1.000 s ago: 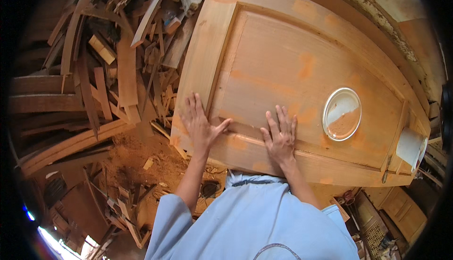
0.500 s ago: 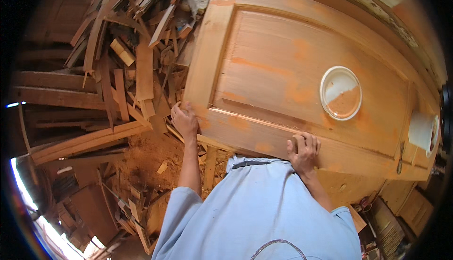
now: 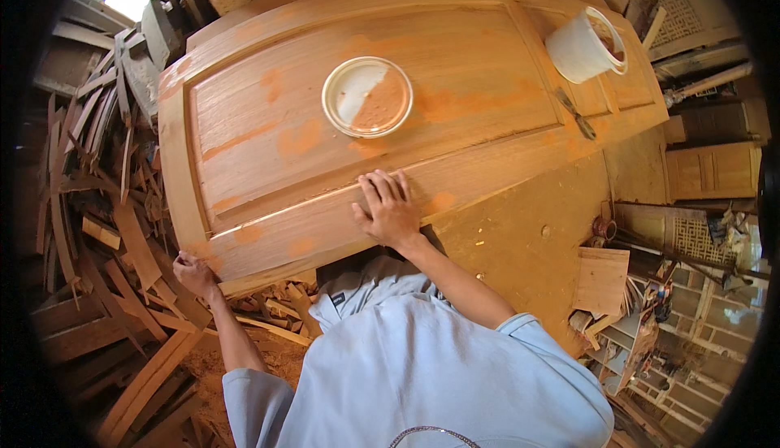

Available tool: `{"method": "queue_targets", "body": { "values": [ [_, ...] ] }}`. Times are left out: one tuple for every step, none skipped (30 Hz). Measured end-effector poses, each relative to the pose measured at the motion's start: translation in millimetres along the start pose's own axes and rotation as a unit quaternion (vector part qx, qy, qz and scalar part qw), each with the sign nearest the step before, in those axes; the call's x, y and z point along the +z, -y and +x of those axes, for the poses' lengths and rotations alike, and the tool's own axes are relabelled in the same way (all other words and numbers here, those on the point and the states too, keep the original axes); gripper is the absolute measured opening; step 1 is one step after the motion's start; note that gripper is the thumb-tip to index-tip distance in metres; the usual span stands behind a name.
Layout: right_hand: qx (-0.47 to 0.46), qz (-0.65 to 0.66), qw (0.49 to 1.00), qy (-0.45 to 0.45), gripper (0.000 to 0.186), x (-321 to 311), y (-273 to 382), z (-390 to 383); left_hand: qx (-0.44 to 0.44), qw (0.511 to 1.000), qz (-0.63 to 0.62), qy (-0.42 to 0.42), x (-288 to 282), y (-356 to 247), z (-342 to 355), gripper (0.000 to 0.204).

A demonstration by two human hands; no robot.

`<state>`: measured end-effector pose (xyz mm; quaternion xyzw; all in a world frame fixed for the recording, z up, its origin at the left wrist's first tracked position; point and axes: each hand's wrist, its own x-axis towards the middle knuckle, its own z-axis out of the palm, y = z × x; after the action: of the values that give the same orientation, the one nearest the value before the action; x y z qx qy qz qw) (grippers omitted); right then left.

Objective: The person applies a reddish-brown wood finish to a large wooden cabinet door using a brush. They dip the brush into a white bucket of finish and spread it across the door's surface, including the recessed panels and raised frames. The person also uses their hands to wipe and smooth the finish on the wood.

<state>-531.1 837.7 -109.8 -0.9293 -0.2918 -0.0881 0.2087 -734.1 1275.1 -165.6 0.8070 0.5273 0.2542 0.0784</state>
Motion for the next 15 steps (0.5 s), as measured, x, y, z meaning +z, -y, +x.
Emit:
{"method": "queue_targets", "body": {
  "values": [
    [-0.003, 0.003, 1.000, -0.002, 0.052, 0.9, -0.4, -2.8, 0.002, 1.000, -0.001, 0.007, 0.0, 3.1, 0.6, 0.046],
    [-0.007, 0.006, 1.000, -0.004, 0.052, 1.1, -1.4, -5.0, 0.002, 1.000, -0.002, 0.013, 0.5, 6.2, 0.8, 0.046],
    [-0.002, 0.009, 1.000, 0.001, 0.053, 1.9, -1.1, -7.1, 0.002, 1.000, -0.002, 0.019, -3.0, 3.2, -2.1, 0.046],
    [0.002, 0.012, 1.000, 0.005, 0.053, 2.4, -1.3, -8.5, 0.025, 0.999, 0.007, 0.031, -7.2, 0.5, -4.0, 0.046],
    [0.005, 0.015, 1.000, 0.009, 0.054, 2.5, -2.2, -9.2, 0.014, 0.999, -0.001, 0.041, -9.3, -3.5, -4.9, 0.046],
    [0.006, 0.012, 1.000, 0.020, 0.054, 2.5, -2.9, -9.5, 0.003, 0.999, -0.009, 0.048, -12.3, -7.2, -4.3, 0.046],
    [0.004, 0.012, 1.000, 0.022, 0.054, 2.4, -3.3, -10.5, -0.008, 0.998, -0.018, 0.056, -15.0, -9.9, -4.4, 0.046],
    [0.002, 0.012, 1.000, 0.024, 0.054, 2.1, -3.8, -11.3, -0.006, 0.998, -0.020, 0.064, -18.2, -11.0, -5.1, 0.047],
    [0.000, 0.014, 1.000, 0.027, 0.053, 0.9, -3.7, -10.7, -0.004, 0.997, -0.020, 0.073, -21.9, -10.2, -5.1, 0.047],
    [0.009, 0.017, 0.999, 0.033, 0.053, -1.0, -4.0, -11.1, -0.002, 0.996, -0.020, 0.082, -24.5, -9.0, -5.7, 0.048],
    [0.019, 0.021, 0.999, 0.040, 0.053, -3.4, -4.0, -12.4, -0.009, 0.996, -0.019, 0.083, -24.1, -5.6, -8.0, 0.048],
    [0.029, 0.026, 0.998, 0.047, 0.052, -5.0, -2.3, -12.6, -0.015, 0.996, -0.016, 0.084, -23.6, -1.5, -9.6, 0.049],
    [0.028, 0.029, 0.998, 0.048, 0.052, -6.3, -2.0, -13.5, -0.021, 0.996, -0.013, 0.085, -22.6, 2.5, -11.4, 0.050],
    [0.027, 0.033, 0.998, 0.050, 0.052, -8.2, -2.9, -14.7, -0.022, 0.996, -0.023, 0.079, -22.4, 7.1, -13.3, 0.050],
    [0.024, 0.039, 0.998, 0.052, 0.052, -8.9, -2.4, -15.6, -0.024, 0.997, -0.032, 0.072, -26.5, 11.7, -16.0, 0.051]
  ]
}}
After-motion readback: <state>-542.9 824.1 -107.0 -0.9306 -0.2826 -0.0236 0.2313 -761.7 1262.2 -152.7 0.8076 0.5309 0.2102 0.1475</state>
